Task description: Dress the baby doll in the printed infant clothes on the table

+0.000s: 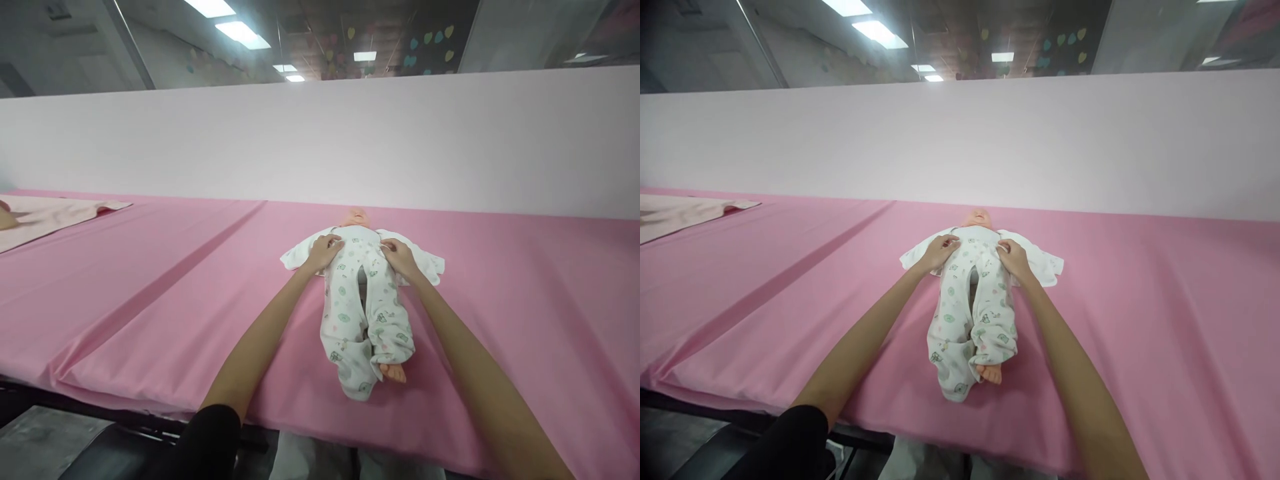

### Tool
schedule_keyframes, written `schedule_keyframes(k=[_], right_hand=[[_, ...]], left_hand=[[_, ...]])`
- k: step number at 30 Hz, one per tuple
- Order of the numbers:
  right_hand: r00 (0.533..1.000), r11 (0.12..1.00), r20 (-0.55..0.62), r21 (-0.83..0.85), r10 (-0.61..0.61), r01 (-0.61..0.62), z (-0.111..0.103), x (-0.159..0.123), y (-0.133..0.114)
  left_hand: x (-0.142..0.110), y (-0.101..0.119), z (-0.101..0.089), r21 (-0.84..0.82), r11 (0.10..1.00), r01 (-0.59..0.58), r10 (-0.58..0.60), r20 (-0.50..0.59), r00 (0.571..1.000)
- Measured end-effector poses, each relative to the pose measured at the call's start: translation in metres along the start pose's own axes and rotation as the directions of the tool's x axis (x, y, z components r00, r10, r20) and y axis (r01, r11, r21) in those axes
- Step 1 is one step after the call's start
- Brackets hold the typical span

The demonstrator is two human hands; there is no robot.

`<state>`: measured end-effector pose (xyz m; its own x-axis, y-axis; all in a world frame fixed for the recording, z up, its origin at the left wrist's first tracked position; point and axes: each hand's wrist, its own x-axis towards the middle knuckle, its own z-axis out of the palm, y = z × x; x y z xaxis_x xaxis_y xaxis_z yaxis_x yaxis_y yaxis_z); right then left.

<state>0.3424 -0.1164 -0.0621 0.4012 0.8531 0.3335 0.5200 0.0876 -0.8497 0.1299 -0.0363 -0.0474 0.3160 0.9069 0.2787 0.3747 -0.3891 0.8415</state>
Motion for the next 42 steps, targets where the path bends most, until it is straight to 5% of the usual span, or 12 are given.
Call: schedule_keyframes(k=[3,7,14,17,20,27,32,34,37,42], right_hand=[[0.984,0.993,0.133,-0.042,0.114,-0.11,-0.006,0.011,0.006],[0.972,1.0,0.234,-0.011,0.024,-0.022,-0.01,0.029,0.006],[0.974,0.974,0.202,-0.177,-0.104,0.141,-0.009,0.051,0.014],[0.962,0.925,0.207,-0.298,-0.181,0.238,-0.001,0.054,0.025],[0.962,0.866,0.081,-0.421,-0.26,0.269,0.009,0.053,0.031],[0.998,0.97,-0.044,-0.24,-0.043,0.031,-0.01,0.057,0.025],[0.952,0.81,-0.096,-0.505,0.291,-0.298,-0.044,0.06,0.036],[0.92,0.765,-0.023,-0.548,0.391,-0.339,-0.053,0.058,0.041],[0.932,0.796,-0.008,-0.518,0.362,-0.313,-0.059,0.057,0.042],[0.962,0.838,-0.064,-0.479,0.264,-0.262,-0.06,0.06,0.041]], left_hand=[[0.004,-0.004,-0.011,0.068,0.994,0.081,-0.085,0.053,0.995],[0.019,-0.008,-0.016,0.115,0.993,-0.012,0.008,0.03,1.0],[0.045,-0.022,-0.008,0.026,0.988,-0.152,0.149,0.094,0.984],[0.047,-0.028,-0.004,0.124,0.977,-0.175,0.172,0.038,0.984],[0.048,-0.031,0.001,0.177,0.965,-0.194,0.205,-0.047,0.978],[0.054,-0.038,-0.021,0.143,0.989,-0.022,0.043,-0.142,0.989],[0.051,-0.054,-0.055,0.294,0.886,0.357,-0.342,-0.104,0.934],[0.049,-0.056,-0.063,0.405,0.841,0.359,-0.386,-0.015,0.922],[0.047,-0.053,-0.071,0.537,0.804,0.254,-0.345,0.074,0.936],[0.047,-0.037,-0.082,0.553,0.795,0.249,-0.307,0.014,0.952]])
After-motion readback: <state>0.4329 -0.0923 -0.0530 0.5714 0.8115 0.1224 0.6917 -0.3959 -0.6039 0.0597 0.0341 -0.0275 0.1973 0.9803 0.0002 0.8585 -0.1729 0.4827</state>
